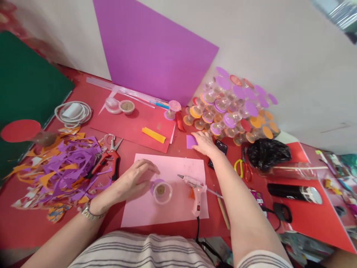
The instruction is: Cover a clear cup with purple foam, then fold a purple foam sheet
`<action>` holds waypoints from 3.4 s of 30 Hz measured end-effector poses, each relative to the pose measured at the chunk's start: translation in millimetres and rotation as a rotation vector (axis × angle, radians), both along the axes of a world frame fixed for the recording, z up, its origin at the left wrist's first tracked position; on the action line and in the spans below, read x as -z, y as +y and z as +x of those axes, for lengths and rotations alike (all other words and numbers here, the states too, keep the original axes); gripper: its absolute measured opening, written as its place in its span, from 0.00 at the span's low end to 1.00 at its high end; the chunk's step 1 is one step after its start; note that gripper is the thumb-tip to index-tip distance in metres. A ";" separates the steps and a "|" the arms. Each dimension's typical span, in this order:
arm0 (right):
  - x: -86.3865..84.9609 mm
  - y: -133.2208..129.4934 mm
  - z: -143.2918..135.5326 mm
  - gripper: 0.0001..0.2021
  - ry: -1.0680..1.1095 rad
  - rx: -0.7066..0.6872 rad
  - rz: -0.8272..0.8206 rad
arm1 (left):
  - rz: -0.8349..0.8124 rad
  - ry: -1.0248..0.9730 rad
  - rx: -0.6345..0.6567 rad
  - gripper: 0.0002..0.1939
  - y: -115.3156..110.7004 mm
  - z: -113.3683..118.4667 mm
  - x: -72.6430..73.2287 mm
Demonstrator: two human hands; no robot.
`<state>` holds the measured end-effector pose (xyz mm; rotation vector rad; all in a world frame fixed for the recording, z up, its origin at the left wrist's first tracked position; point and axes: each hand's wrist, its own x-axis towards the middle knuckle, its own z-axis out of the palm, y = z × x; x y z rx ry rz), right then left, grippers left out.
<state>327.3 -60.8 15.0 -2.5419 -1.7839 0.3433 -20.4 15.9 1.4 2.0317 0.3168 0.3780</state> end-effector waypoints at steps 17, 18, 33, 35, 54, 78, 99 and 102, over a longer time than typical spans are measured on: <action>-82.2 -73.0 -113.7 0.14 -0.461 -0.372 1.062 | 0.087 -0.204 -0.385 0.07 3.3 -1.3 -13.5; -85.4 -76.5 -125.2 0.15 -0.467 -0.409 1.071 | 0.099 -0.244 -0.387 0.06 2.1 -0.5 -13.6; -62.1 -88.0 -201.9 0.09 0.075 -0.247 1.061 | 0.058 -0.520 -0.195 0.20 -10.9 -2.2 -28.4; -56.4 -87.8 -209.5 0.07 0.216 -0.124 1.050 | -0.014 -0.530 -0.167 0.19 -13.1 -2.1 -29.8; -63.9 -102.4 -210.3 0.08 0.579 0.341 0.914 | -0.227 -0.156 -0.053 0.04 -6.2 14.8 -77.0; 2.0 -120.4 -261.7 0.04 0.288 0.278 1.222 | -0.166 -0.047 -0.053 0.05 -14.0 14.2 -52.1; 13.2 -117.4 -256.2 0.09 0.494 0.323 1.330 | -0.168 -0.050 -0.070 0.15 -15.0 12.5 -60.8; -0.9 -122.6 -257.1 0.11 0.530 0.347 1.328 | -0.229 -0.195 -0.038 0.15 -18.1 7.9 -66.7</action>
